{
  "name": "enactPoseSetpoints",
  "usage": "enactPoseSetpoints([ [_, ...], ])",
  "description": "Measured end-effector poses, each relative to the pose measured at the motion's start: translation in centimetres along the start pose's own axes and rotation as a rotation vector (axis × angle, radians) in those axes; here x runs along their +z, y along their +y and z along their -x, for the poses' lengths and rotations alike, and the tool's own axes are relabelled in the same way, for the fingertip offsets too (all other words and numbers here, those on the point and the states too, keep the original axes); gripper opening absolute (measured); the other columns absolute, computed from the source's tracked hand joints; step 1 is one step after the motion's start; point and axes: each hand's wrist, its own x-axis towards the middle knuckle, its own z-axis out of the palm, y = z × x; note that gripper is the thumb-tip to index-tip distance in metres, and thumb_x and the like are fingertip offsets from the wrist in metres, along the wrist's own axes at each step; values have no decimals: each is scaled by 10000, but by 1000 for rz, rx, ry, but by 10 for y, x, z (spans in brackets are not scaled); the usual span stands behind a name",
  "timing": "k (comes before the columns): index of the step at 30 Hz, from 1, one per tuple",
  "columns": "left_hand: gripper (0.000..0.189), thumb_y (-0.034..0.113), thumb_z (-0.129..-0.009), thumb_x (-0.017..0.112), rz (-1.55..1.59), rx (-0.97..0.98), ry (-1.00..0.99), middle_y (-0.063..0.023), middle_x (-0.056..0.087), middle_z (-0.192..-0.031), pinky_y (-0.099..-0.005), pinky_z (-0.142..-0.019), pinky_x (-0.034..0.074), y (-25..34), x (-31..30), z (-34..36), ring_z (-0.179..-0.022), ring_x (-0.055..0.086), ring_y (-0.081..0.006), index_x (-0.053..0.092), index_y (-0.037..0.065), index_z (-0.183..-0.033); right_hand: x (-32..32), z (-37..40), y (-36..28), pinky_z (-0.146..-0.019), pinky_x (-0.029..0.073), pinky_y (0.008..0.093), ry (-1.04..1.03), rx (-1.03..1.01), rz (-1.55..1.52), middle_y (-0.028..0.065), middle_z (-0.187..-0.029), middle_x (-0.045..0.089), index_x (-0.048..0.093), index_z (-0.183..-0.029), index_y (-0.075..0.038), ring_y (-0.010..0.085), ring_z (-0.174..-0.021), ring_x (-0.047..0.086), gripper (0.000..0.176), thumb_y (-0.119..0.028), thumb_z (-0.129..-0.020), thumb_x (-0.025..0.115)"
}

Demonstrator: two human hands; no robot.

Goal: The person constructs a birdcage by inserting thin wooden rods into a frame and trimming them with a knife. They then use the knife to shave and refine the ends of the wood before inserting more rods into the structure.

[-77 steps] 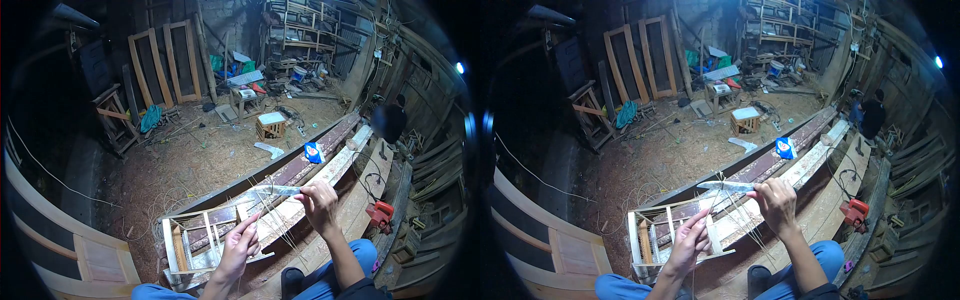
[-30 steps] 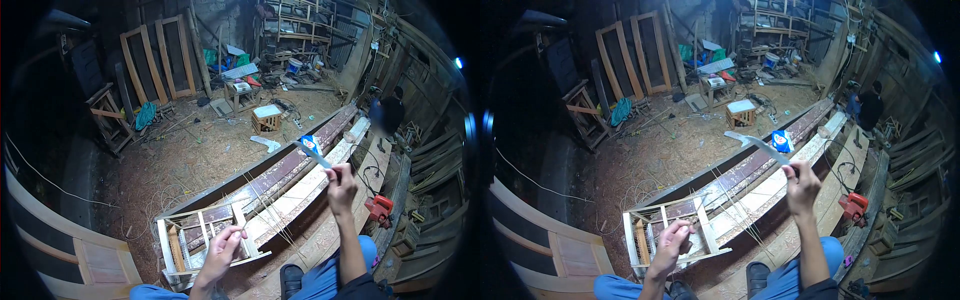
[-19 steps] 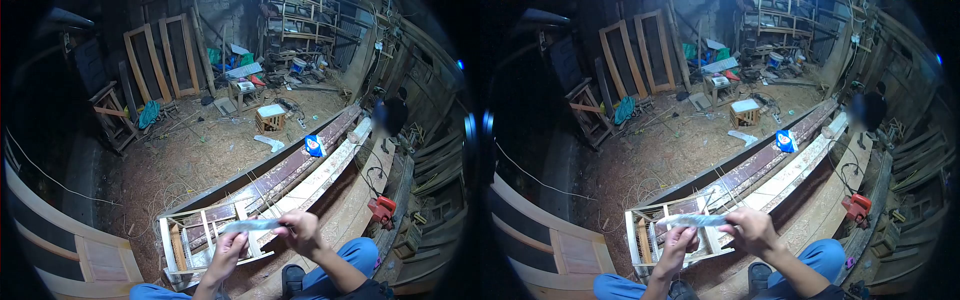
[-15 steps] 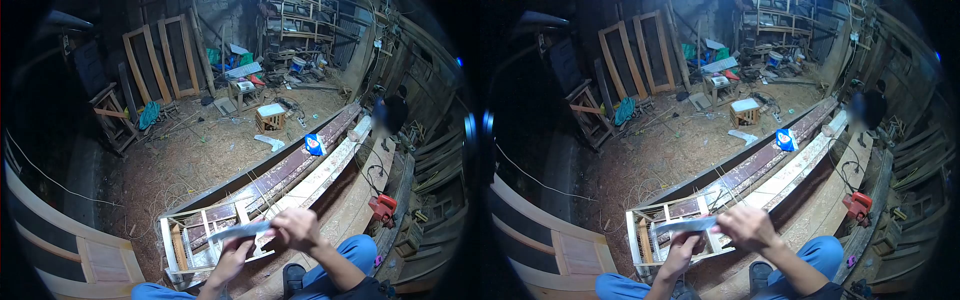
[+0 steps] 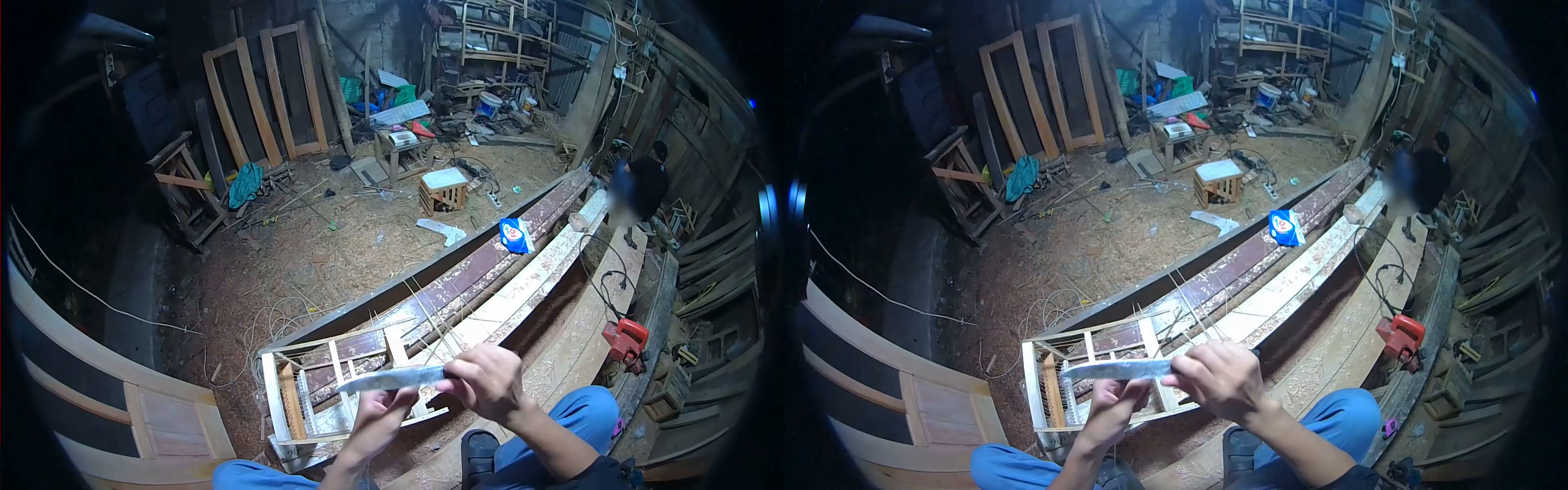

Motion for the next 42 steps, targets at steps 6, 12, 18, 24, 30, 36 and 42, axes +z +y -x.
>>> enactPoseSetpoints([
  [6, 262, 137, -1012, 571, 12, 17, -9, 50, 518, -744, -193, -555, 322, 20, 0, -1, -635, 401, -17, 634, -27, -1207, -25, -3, 62, -515, 445, 404, 309, 641, 153, 109, -728, 623, 592, -946, -62, 296, -567, 590, 177, -233, -968, 630],
  [12, 242, 145, -1015, 567, 71, 20, 27, 39, 524, -745, -195, -557, 337, 15, -3, -8, -641, 414, -25, 626, -28, -1173, -3, 16, 30, -474, 388, 345, 198, 156, -112, 68, -667, 535, 534, -995, -55, 200, -512, 503, 348, -395, -975, 606],
  [18, 169, 81, -945, 602, -59, -86, 97, -1, 641, -826, -226, -630, 413, -10, 9, 3, -717, 531, -57, 674, 0, -1074, 8, 13, 6, -522, 462, 326, -103, 54, -57, 26, -750, 591, 575, -988, -121, 198, -618, 598, 275, -313, -864, 728],
  [24, 158, 130, -965, 604, -137, -128, 59, 28, 582, -710, -243, -548, 352, -4, 7, -2, -617, 467, -51, 684, -1, -1001, 12, 15, 16, -496, 446, 333, -67, 30, -55, 34, -714, 585, 576, -1010, -117, 200, -577, 591, 286, -317, -872, 727],
  [30, 219, 187, -1025, 551, -120, 52, -30, 80, 435, -672, -209, -496, 246, 17, 19, 0, -562, 322, -10, 639, 9, -1117, -19, 10, 59, -518, 467, 392, 250, 444, 214, 91, -710, 634, 616, -899, -89, 289, -574, 616, 163, -227, -901, 703],
  [36, 238, 203, -1022, 559, -26, 39, 80, 60, 493, -743, -178, -468, 251, 13, 2, -8, -585, 364, 17, 623, 19, -1160, -10, 24, 37, -503, 470, 372, 213, 189, 55, 97, -709, 620, 560, -967, -77, 282, -563, 612, 234, -297, -960, 640],
  [42, 227, 22, -980, 543, 3, -40, -28, -27, 601, -988, -203, -771, 463, 7, 21, 5, -883, 573, -70, 560, 2, -1206, 7, 12, -5, -484, 444, 343, -22, 78, -111, 61, -700, 604, 551, -995, -94, 223, -540, 577, 311, -331, -887, 721],
])
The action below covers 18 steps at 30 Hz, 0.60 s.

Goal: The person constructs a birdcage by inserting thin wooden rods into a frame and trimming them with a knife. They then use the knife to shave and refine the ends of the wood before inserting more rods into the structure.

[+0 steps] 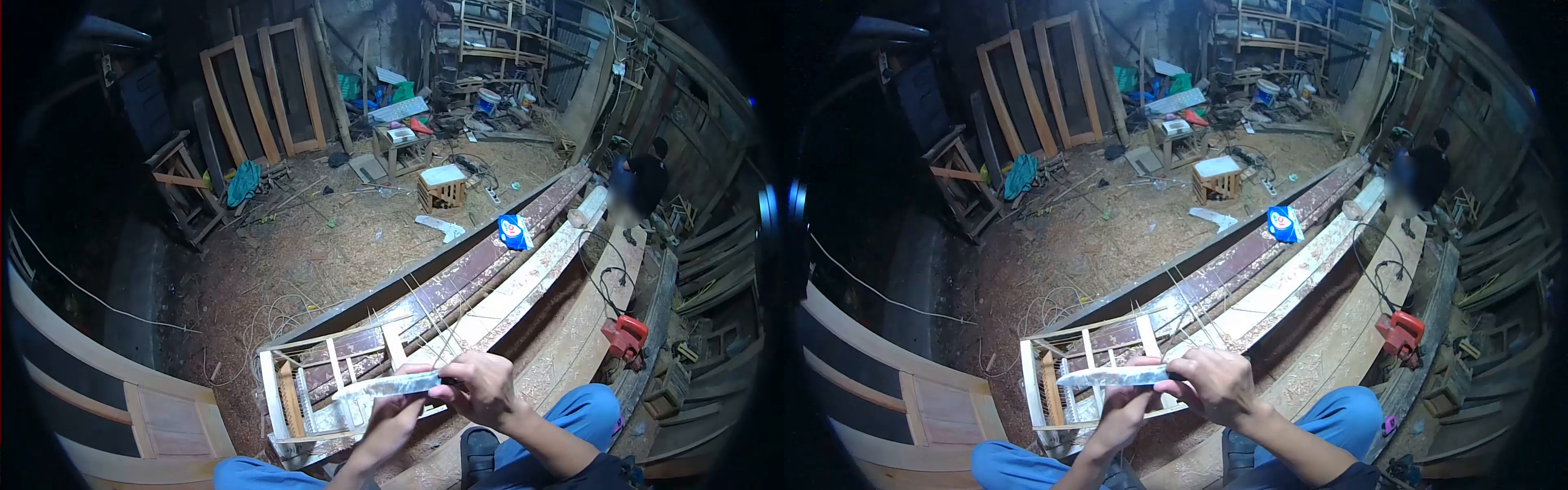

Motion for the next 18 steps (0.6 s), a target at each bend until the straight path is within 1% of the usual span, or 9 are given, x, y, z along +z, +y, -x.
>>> enactPoseSetpoints([
  [1, 268, -50, -950, 534, -9, 5, 7, -70, 591, -1108, -242, -896, 456, -4, 1, 0, -1030, 569, -111, 545, -5, -1214, 1, -1, 0, -482, 441, 343, -6, 5, -15, 59, -704, 607, 553, -1001, -93, 227, -540, 576, 315, -314, -872, 737],
  [5, 263, -57, -945, 527, -85, 66, 8, -67, 598, -1087, -236, -860, 462, 1, -2, 0, -999, 574, -100, 541, -11, -1203, -1, -4, 3, -476, 435, 342, -35, -27, 5, 49, -707, 610, 557, -1007, -101, 220, -546, 581, 310, -302, -865, 745],
  [7, 217, -16, -968, 533, -52, 70, 9, -50, 591, -1035, -239, -830, 455, -1, -1, 1, -958, 559, -89, 549, -6, -1185, -2, 0, 8, -490, 424, 313, -55, -61, 65, 11, -724, 575, 595, -981, -128, 172, -595, 576, 285, -299, -825, 760],
  [8, 197, 5, -980, 537, -35, 72, 8, -42, 588, -1010, -241, -815, 451, -1, -1, 2, -937, 552, -83, 552, -4, -1176, -3, 0, 8, -490, 424, 313, -55, -58, 66, 11, -724, 575, 595, -981, -128, 172, -595, 576, 285, -299, -825, 760],
  [9, 197, 5, -980, 537, -35, 71, 6, -42, 588, -1010, -241, -815, 451, 0, -1, 2, -937, 552, -83, 552, -4, -1176, -4, -2, 8, -489, 418, 310, -45, -75, 81, 7, -718, 571, 598, -976, -132, 169, -595, 572, 278, -299, -825, 761],
  [11, 178, 70, -1007, 533, -101, 61, 10, -25, 573, -988, -240, -802, 441, 4, -1, 3, -897, 530, -82, 559, 9, -1172, -6, -4, 10, -489, 411, 307, -35, -91, 94, 3, -713, 568, 601, -970, -136, 165, -595, 568, 271, -299, -825, 762],
  [15, 180, 112, -1022, 523, -38, -6, -5, -20, 561, -991, -241, -806, 431, 4, -1, 3, -888, 512, -83, 568, 19, -1169, -10, -6, 14, -488, 402, 306, -21, -116, 131, -1, -703, 564, 608, -959, -138, 162, -588, 562, 281, -321, -817, 769],
  [17, 159, 119, -1007, 554, -27, 128, 55, 47, 491, -753, -199, -513, 289, 0, 4, 0, -590, 379, -20, 570, 26, -1135, -13, -6, 18, -487, 401, 306, -16, -127, 150, -1, -698, 561, 612, -955, -138, 164, -579, 558, 286, -331, -815, 770],
  [18, 159, 119, -1007, 554, -27, 128, 54, 47, 491, -753, -199, -513, 289, 4, 4, 0, -590, 379, -20, 570, 26, -1135, -16, -7, 22, -488, 417, 319, 4, -121, 163, 15, -704, 594, 598, -956, -136, 184, -564, 574, 287, -321, -819, 771],
])
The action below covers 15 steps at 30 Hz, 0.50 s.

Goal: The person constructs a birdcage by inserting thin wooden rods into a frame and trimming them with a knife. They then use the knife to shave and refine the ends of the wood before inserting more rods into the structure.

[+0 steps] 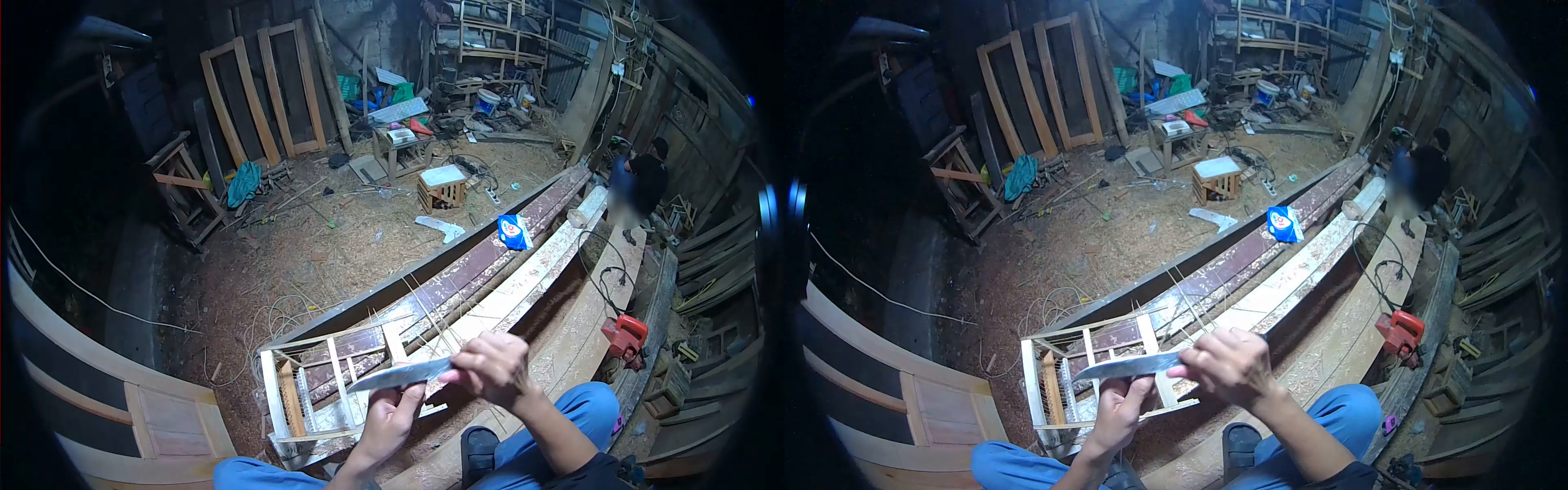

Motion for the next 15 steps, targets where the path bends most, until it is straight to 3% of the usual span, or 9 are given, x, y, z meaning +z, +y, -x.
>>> enactPoseSetpoints([
  [4, 197, 146, -1026, 537, 35, -68, -16, 66, 487, -720, -194, -519, 279, 18, -9, 1, -602, 367, -6, 618, -1, -1129, -11, 1, 30, -502, 435, 360, 183, 157, 68, 71, -661, 592, 582, -918, -100, 247, -544, 581, 224, -285, -903, 706],
  [6, 198, 186, -1026, 544, -39, 4, -4, 69, 426, -640, -213, -474, 242, 19, -9, 4, -529, 321, -8, 613, 13, -1096, -21, 4, 43, -509, 419, 378, 249, 469, 254, 96, -652, 578, 566, -907, -69, 278, -554, 574, 219, -263, -947, 658],
  [9, 212, 163, -1027, 539, -40, 7, 12, 63, 454, -698, -197, -504, 259, 20, -12, 8, -582, 342, -6, 610, 1, -1146, -37, 5, 51, -557, 429, 420, 315, 710, 247, 137, -728, 614, 554, -936, -49, 319, -615, 604, 228, -263, -980, 616],
  [12, 281, 142, -1026, 539, -29, -8, 46, 53, 475, -751, -187, -534, 282, 21, -19, 5, -634, 365, -5, 595, -14, -1253, -27, 7, 39, -577, 458, 409, 401, 629, 66, 146, -757, 622, 565, -945, -31, 317, -636, 611, 223, -244, -977, 625],
  [13, 322, 139, -1026, 538, -31, -18, 50, 51, 474, -755, -187, -539, 286, 20, -19, 4, -640, 369, -6, 580, -16, -1304, -26, 8, 30, -593, 473, 407, 334, 609, 77, 151, -785, 632, 570, -948, -24, 324, -645, 619, 229, -241, -966, 641],
  [15, 346, 134, -1026, 534, 6, -3, 29, 49, 472, -754, -190, -545, 293, 14, -17, 2, -640, 374, -11, 561, -17, -1336, -19, 4, 15, -584, 492, 395, 264, 383, 27, 131, -789, 643, 570, -989, -43, 302, -651, 631, 237, -239, -928, 688],
])
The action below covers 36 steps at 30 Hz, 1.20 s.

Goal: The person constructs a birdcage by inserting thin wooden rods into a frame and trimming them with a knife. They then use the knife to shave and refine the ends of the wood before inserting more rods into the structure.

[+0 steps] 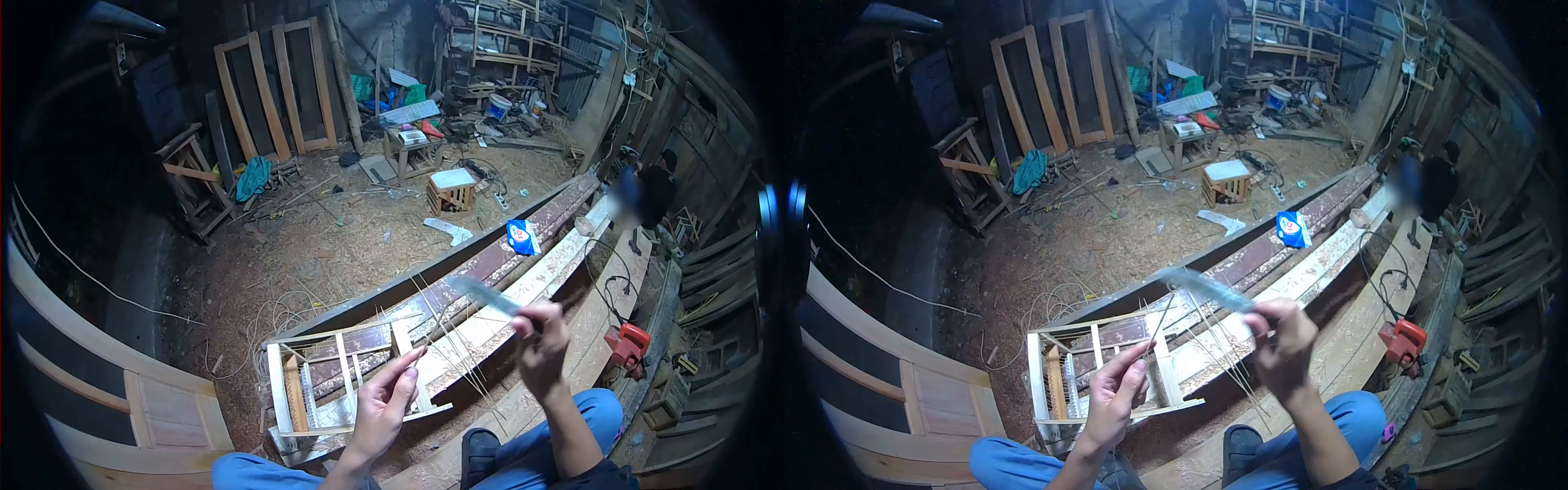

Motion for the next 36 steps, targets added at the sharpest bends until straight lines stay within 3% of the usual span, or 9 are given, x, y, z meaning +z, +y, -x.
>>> enactPoseSetpoints([
  [5, 368, 68, -1014, 524, 69, -112, -75, 9, 569, -863, -198, -616, 393, -12, -1, 1, -708, 469, -36, 537, -30, -1368, 23, 18, -33, -536, 491, 356, -263, -242, -270, 84, -790, 641, 567, -1028, -78, 263, -626, 629, 276, -204, -865, 749],
  [6, 387, -1, -991, 534, 120, -39, -25, -57, 649, -1144, -191, -775, 470, -15, 8, 4, -922, 587, -60, 529, -24, -1376, 25, 18, -40, -527, 480, 352, -307, -288, -238, 75, -780, 624, 566, -1029, -86, 248, -624, 620, 283, -194, -852, 757],
  [9, 412, -53, -972, 529, 125, -155, -64, -103, 575, -1372, -201, -933, 459, -12, 6, 7, -1138, 581, -105, 523, -19, -1382, 34, 28, -42, -523, 460, 342, -311, -259, -285, 60, -780, 609, 570, -1023, -89, 226, -621, 600, 288, -192, -831, 759],
  [11, 409, -46, -980, 521, 163, -90, -73, -99, 588, -1347, -203, -940, 456, -13, 10, 7, -1130, 582, -100, 518, -16, -1388, 28, 24, -39, -525, 460, 341, -336, -286, -245, 62, -785, 611, 574, -1016, -90, 225, -624, 602, 282, -197, -832, 758],
  [15, 371, 33, -985, 575, 226, -70, -68, -48, 653, -1139, -183, -707, 437, -17, 9, 5, -846, 551, -35, 557, -22, -1351, 21, 17, -33, -519, 462, 348, -337, -338, -160, 62, -755, 608, 587, -997, -96, 221, -616, 610, 258, -219, -846, 756],
  [20, 322, 90, -990, 591, 154, -65, -36, 38, 552, -769, -194, -553, 341, 0, 9, 5, -636, 438, -26, 613, -23, -1291, 13, 1, 4, -518, 500, 354, -60, 49, -95, 114, -769, 677, 625, -915, -87, 277, -593, 650, 152, -208, -899, 716],
  [23, 308, 84, -994, 578, 126, 4, -68, 28, 560, -777, -195, -550, 340, 0, 10, 6, -620, 425, -27, 622, -20, -1280, -1, -9, 19, -517, 473, 371, 15, 171, 22, 122, -729, 642, 585, -947, -66, 292, -586, 641, 175, -225, -952, 657],
  [31, 306, 119, -999, 554, -92, 192, 139, -5, 608, -838, -183, -617, 386, -7, 4, -13, -682, 464, -26, 571, 15, -1286, 9, 7, -23, -527, 481, 339, -19, -160, -140, 110, -771, 622, 528, -1031, -50, 254, -594, 610, 252, -182, -912, 707],
  [36, 398, 35, -977, 564, -7, 40, 0, 40, 546, -822, -196, -589, 334, -9, 9, -3, -680, 423, -20, 518, -9, -1370, 26, 20, -38, -479, 450, 353, -296, -279, -177, 60, -711, 564, 549, -1036, -91, 223, -580, 597, 313, -263, -866, 747],
])
